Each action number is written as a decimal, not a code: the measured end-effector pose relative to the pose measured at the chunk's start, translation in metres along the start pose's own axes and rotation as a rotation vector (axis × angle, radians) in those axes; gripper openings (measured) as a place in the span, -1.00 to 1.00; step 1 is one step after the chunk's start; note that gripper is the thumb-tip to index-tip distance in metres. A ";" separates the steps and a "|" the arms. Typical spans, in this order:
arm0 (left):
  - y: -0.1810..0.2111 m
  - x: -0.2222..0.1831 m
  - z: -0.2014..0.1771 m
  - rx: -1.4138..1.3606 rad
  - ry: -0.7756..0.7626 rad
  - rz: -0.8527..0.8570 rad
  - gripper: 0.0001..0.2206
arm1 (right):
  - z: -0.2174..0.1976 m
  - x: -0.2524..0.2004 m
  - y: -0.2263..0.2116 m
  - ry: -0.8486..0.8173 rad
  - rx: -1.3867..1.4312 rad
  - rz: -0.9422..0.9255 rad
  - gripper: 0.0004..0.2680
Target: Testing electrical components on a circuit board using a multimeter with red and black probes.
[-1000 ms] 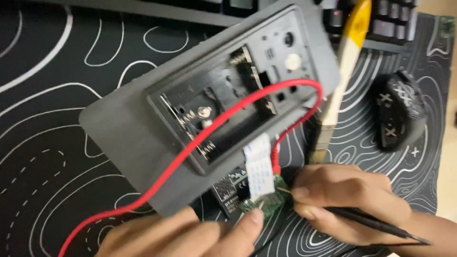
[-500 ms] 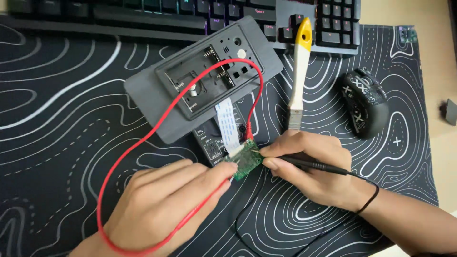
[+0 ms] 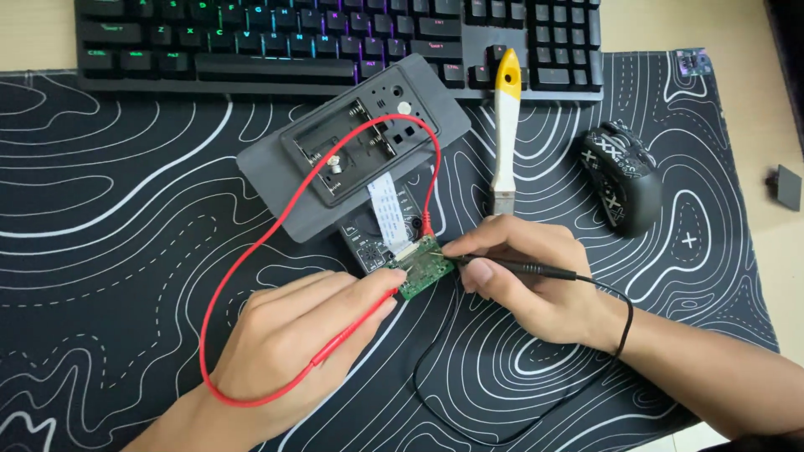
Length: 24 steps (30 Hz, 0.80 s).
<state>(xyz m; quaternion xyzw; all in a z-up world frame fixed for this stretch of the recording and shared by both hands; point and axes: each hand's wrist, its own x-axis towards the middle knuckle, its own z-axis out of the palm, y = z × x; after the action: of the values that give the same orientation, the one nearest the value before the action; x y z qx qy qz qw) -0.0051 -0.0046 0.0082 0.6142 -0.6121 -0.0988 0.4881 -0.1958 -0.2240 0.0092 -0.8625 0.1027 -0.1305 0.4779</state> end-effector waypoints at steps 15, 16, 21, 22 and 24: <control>-0.003 -0.001 -0.002 -0.110 -0.026 -0.044 -0.84 | 0.003 -0.012 0.018 0.090 -0.060 0.051 -0.89; -0.002 -0.001 -0.003 -0.118 -0.037 -0.054 -0.84 | 0.003 -0.012 0.019 0.080 -0.060 0.057 -0.89; -0.005 -0.006 -0.002 -0.130 -0.015 -0.086 -0.80 | 0.003 -0.010 0.023 0.076 -0.012 0.029 -0.87; -0.005 -0.006 -0.002 -0.137 -0.017 -0.099 -0.80 | 0.004 -0.010 0.024 0.073 0.006 0.025 -0.86; -0.005 -0.006 -0.001 -0.139 -0.016 -0.090 -0.80 | 0.004 -0.010 0.024 0.074 0.018 0.013 -0.87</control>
<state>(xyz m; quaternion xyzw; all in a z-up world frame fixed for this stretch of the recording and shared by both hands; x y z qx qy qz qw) -0.0022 -0.0002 0.0021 0.6050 -0.5792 -0.1679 0.5199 -0.2048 -0.2301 -0.0142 -0.8520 0.1245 -0.1601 0.4826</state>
